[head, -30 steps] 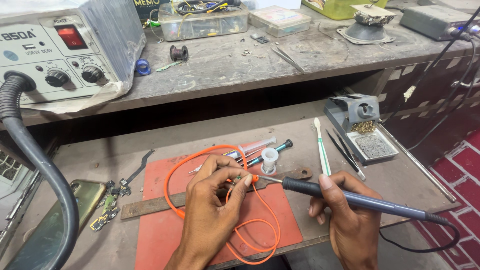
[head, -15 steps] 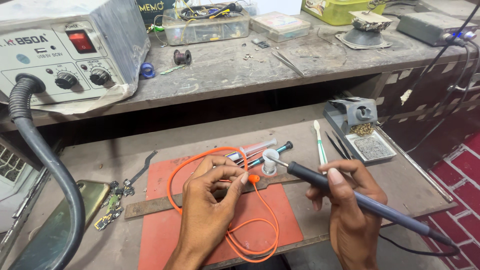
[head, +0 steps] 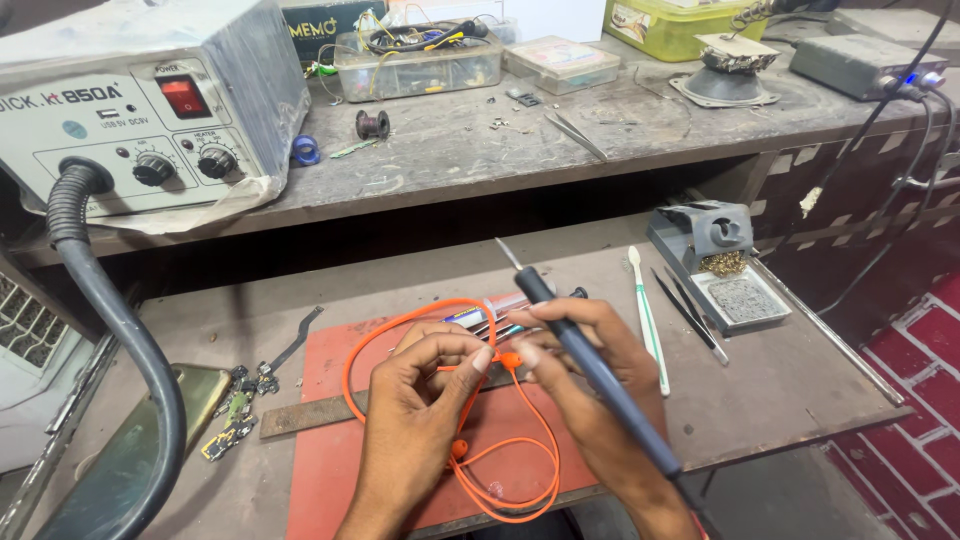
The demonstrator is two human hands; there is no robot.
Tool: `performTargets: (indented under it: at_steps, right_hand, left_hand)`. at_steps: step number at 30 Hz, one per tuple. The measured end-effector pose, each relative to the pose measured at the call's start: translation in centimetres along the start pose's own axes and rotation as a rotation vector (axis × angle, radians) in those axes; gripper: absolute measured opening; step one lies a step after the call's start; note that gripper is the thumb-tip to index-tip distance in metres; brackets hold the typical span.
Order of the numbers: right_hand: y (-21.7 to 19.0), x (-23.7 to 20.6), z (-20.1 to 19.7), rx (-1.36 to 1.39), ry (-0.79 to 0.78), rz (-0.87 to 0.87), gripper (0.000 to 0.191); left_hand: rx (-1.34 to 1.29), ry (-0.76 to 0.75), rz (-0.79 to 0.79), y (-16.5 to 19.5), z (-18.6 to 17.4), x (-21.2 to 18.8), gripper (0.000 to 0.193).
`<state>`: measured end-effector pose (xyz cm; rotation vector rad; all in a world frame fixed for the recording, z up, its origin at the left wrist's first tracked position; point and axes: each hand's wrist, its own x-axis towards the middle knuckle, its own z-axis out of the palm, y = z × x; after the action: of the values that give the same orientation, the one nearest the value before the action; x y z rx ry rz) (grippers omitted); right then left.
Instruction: The person uses a soldering iron to solder a small component on an orange wire. They clean the soldering iron tip on a sponge and apply solder from a spool to the wire connection.
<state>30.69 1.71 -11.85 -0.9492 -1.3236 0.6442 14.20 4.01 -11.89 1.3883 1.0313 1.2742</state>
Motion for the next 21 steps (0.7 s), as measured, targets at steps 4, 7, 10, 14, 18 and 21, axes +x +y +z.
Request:
performTargets:
  at_steps: [4, 7, 10, 14, 18, 21]
  right_hand:
    - [-0.7, 0.6, 0.9, -0.084, -0.076, -0.04, 0.034]
    - [-1.1, 0.9, 1.3, -0.045, -0.097, 0.048, 0.035]
    - [-1.1, 1.1, 1.3, -0.054, -0.118, 0.007, 0.036]
    - [-0.8, 1.1, 1.4, -0.092, -0.138, 0.002, 0.04]
    - [-0.4, 1.1, 1.5, -0.061, -0.152, -0.048, 0.042]
    - [-0.4, 1.2, 1.4, -0.052, -0.142, -0.033, 0.041]
  left_hand:
    - [-0.067, -0.004, 0.034, -0.5, 0.0, 0.2, 0.018]
    - [-0.111, 0.006, 0.038, -0.8, 0.0, 0.4, 0.018]
    - [-0.177, 0.004, -0.046, -1.0, 0.0, 0.5, 0.02]
    - [-0.238, -0.001, -0.001, -1.2, 0.0, 0.6, 0.019]
    - [-0.283, -0.049, 0.036, -1.1, 0.1, 0.5, 0.018]
    - [-0.291, -0.086, 0.073, -0.9, 0.0, 0.5, 0.018]
